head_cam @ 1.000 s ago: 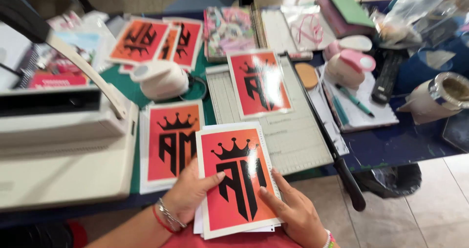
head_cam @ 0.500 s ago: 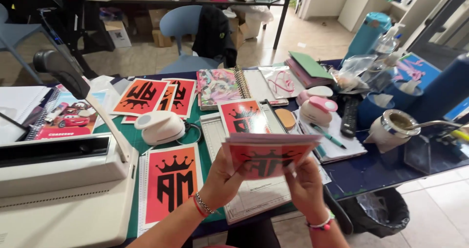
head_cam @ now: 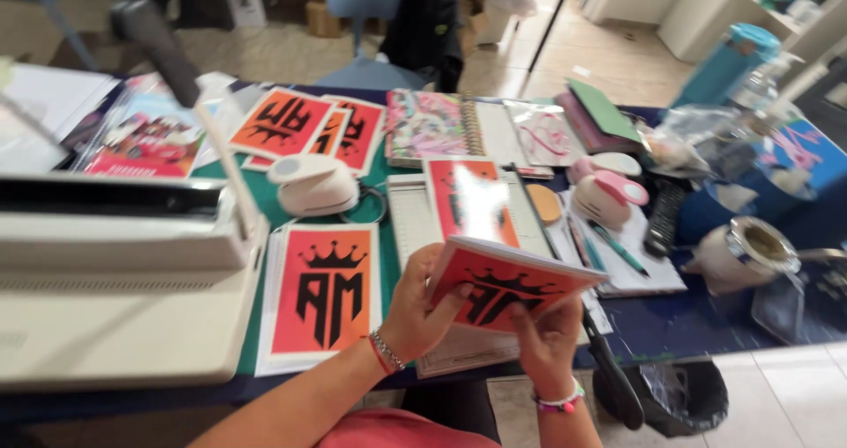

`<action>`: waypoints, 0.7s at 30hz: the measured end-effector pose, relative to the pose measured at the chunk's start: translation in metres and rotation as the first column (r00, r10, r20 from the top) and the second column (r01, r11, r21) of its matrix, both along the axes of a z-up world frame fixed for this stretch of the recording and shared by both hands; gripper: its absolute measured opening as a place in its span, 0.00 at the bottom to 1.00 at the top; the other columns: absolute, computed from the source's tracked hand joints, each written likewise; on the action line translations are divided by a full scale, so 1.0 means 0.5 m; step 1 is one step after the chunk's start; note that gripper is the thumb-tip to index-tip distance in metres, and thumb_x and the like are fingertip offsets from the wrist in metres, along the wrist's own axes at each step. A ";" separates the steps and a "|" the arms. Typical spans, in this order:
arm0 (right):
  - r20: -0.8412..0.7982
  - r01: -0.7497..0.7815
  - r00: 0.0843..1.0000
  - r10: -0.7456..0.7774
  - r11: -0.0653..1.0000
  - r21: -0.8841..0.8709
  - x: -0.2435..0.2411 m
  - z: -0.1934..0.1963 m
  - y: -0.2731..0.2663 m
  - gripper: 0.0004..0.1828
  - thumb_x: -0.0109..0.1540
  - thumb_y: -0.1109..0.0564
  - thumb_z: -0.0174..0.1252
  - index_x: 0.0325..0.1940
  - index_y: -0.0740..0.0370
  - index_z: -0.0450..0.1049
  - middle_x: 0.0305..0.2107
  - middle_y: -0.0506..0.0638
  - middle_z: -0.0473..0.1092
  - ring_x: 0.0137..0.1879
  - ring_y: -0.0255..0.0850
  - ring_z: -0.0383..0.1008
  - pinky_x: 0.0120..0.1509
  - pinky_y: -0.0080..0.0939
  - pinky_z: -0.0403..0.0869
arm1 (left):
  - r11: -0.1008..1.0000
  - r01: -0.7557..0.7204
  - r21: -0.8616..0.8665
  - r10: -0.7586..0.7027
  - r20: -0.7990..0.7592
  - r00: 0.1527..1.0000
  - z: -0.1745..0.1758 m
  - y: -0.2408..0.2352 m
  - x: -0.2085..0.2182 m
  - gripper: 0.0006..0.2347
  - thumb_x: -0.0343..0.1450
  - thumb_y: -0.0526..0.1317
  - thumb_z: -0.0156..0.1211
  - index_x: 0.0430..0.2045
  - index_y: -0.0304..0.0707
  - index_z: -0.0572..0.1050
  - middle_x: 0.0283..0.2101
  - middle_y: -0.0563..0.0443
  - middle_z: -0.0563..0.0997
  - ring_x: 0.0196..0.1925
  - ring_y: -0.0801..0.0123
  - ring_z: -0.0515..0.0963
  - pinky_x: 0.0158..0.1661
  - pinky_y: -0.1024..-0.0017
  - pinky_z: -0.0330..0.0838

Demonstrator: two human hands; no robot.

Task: Aligning paper sheets and covers to punch holes using a manual binding machine

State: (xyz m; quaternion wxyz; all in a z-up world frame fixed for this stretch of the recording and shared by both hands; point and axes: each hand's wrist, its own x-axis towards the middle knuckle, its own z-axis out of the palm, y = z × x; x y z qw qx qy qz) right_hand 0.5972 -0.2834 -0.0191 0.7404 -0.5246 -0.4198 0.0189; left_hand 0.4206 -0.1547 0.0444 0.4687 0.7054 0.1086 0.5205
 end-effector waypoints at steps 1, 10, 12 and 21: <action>0.091 0.062 0.994 -0.059 0.998 -0.029 0.009 0.006 0.002 0.14 0.60 0.59 0.64 0.34 0.54 0.62 0.39 0.51 0.66 0.49 0.41 0.69 0.59 0.43 0.68 | 0.999 -0.001 -0.038 0.000 -0.031 1.000 -0.009 0.007 -0.002 0.16 0.72 0.41 0.61 0.53 0.39 0.70 0.49 0.47 0.78 0.46 0.64 0.81 0.46 0.69 0.76; 0.068 0.071 0.995 -0.069 0.997 -0.022 0.002 -0.013 -0.001 0.19 0.63 0.62 0.60 0.54 0.60 0.60 0.41 0.52 0.64 0.49 0.38 0.67 0.57 0.38 0.69 | 0.991 0.108 -0.077 -0.107 0.026 0.994 0.000 -0.001 -0.011 0.09 0.75 0.39 0.57 0.47 0.41 0.68 0.38 0.51 0.78 0.30 0.71 0.76 0.30 0.73 0.74; 0.055 0.040 0.998 -0.038 0.999 -0.037 0.003 -0.015 0.009 0.17 0.64 0.61 0.60 0.52 0.59 0.60 0.44 0.53 0.64 0.51 0.40 0.67 0.59 0.40 0.69 | 0.994 0.067 -0.087 -0.068 -0.008 0.998 -0.014 0.005 -0.007 0.11 0.74 0.41 0.58 0.48 0.40 0.70 0.40 0.51 0.79 0.34 0.69 0.78 0.34 0.71 0.74; 0.021 -0.039 0.999 0.039 0.999 -0.001 -0.024 0.005 0.011 0.27 0.66 0.63 0.56 0.69 0.63 0.59 0.60 0.58 0.66 0.66 0.44 0.67 0.72 0.45 0.67 | 0.999 -0.013 -0.045 0.009 -0.107 0.994 -0.062 0.005 0.015 0.10 0.76 0.45 0.53 0.44 0.40 0.71 0.40 0.50 0.75 0.36 0.64 0.78 0.33 0.68 0.73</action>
